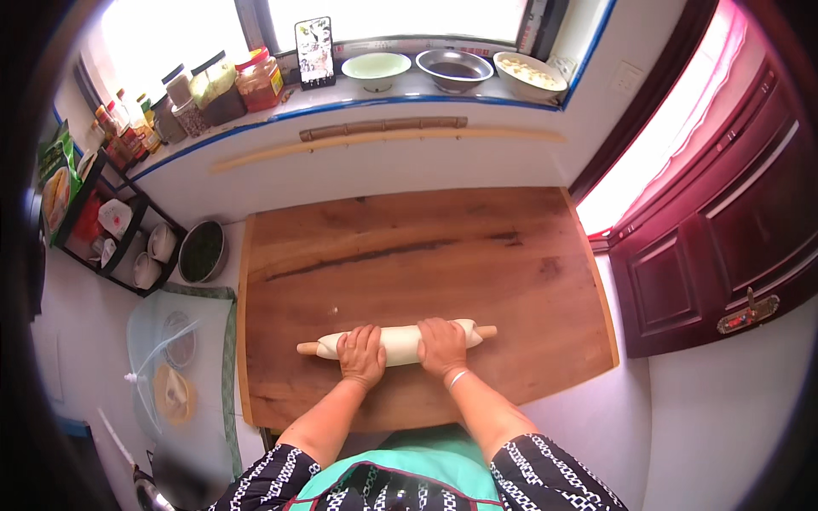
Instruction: The person rolls a piece of dough on a wooden board using a rolling pin, repeatedly flattening and rotating it to achieve a thin, even circular shape. The person occasionally sprinkles flour onto the dough to prevent sticking.
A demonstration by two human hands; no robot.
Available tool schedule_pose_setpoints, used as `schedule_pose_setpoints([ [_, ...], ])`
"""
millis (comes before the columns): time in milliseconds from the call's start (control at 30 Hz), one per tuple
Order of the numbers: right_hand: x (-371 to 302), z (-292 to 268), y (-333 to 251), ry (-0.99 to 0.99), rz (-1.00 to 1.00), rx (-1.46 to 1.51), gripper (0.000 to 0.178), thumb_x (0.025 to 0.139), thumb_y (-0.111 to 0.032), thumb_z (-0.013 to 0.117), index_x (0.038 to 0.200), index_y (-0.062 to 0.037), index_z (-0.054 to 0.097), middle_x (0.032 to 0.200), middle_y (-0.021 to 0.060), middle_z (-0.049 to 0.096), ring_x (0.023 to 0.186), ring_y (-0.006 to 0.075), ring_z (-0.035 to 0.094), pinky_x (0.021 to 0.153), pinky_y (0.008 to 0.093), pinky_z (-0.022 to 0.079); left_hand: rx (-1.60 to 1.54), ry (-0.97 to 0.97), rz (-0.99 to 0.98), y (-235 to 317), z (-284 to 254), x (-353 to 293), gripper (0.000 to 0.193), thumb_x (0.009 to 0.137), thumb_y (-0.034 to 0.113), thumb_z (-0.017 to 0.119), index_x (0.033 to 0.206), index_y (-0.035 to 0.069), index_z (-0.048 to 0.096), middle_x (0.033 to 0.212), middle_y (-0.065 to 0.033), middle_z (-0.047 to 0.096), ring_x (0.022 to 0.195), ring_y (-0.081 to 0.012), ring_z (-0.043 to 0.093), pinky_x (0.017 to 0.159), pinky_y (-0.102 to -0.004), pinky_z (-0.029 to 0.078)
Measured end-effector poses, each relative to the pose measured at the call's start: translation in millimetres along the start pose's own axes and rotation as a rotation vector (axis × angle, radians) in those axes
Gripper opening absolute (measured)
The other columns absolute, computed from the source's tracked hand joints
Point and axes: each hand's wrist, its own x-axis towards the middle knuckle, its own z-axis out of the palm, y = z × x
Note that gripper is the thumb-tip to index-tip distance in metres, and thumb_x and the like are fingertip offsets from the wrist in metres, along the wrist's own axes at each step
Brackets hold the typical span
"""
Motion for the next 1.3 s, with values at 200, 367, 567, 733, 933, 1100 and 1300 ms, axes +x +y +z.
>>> schedule_pose_setpoints([
  [200,115,30,21,-0.275,0.218,0.053,0.023,0.082,-0.019,0.055,0.1,-0.0103,0.066,0.103,0.0065,0.067,0.103,0.0268,0.06,0.091,0.0415,0.042,-0.017,-0.279,-0.107,-47,22,114,0.027,0.084,0.026,0.057,0.104,0.01,0.063,0.107,-0.0071,0.065,0.103,-0.0257,0.057,0.09,-0.0449,0.041],
  [367,80,14,22,-0.042,0.006,-0.026,0.023,0.084,-0.021,0.054,0.1,-0.0083,0.065,0.106,0.0073,0.067,0.104,0.0248,0.06,0.091,0.0408,0.043,0.042,-0.026,-0.013,-29,18,81,0.027,0.085,0.026,0.054,0.103,0.009,0.064,0.105,-0.0089,0.066,0.101,-0.0282,0.059,0.089,-0.0451,0.043],
  [567,217,55,60,-0.446,0.217,0.079,0.028,0.089,-0.023,0.047,0.089,-0.005,0.069,0.084,0.0177,0.067,0.076,0.036,0.064,0.073,0.0479,0.049,-0.054,-0.197,-0.221,-86,61,204,0.019,0.085,0.023,0.054,0.089,0.008,0.066,0.091,-0.0146,0.067,0.088,-0.0336,0.061,0.081,-0.0435,0.045],
  [733,154,47,64,-0.094,-0.07,0.067,0.024,0.08,-0.022,0.056,0.098,-0.009,0.066,0.093,0.0088,0.066,0.091,0.0277,0.06,0.084,0.0443,0.043,0.084,0.013,-0.025,-78,51,147,0.019,0.08,0.025,0.059,0.09,0.011,0.067,0.091,-0.0076,0.065,0.087,-0.0277,0.059,0.08,-0.0413,0.044],
  [933,228,65,80,-0.451,0.205,0.041,0.04,0.09,-0.031,0.043,0.071,-0.0065,0.069,0.076,0.0156,0.068,0.077,0.0361,0.064,0.071,0.05,0.049,0.117,-0.374,-0.33,-96,71,219,0.039,0.09,0.032,0.046,0.078,0.005,0.071,0.08,-0.0181,0.069,0.075,-0.0374,0.065,0.072,-0.0483,0.051],
  [1100,115,22,64,-0.42,0.214,0.016,0.039,0.09,-0.033,0.042,0.079,-0.0074,0.069,0.086,0.0145,0.068,0.083,0.035,0.064,0.074,0.0495,0.049,0.071,-0.241,-0.188,-52,52,124,0.037,0.089,0.031,0.047,0.073,0.006,0.069,0.076,-0.0153,0.068,0.07,-0.0338,0.065,0.069,-0.0471,0.051],
  [1300,-82,-71,12,-0.558,0.306,0.027,0.037,0.09,-0.031,0.043,0.08,-0.0075,0.069,0.088,0.0148,0.068,0.088,0.0328,0.064,0.079,0.0476,0.048,-0.023,-0.29,-0.073,44,-13,-53,0.029,0.084,0.029,0.053,0.068,0.008,0.066,0.071,-0.0135,0.066,0.068,-0.0321,0.065,0.065,-0.0478,0.051],
])
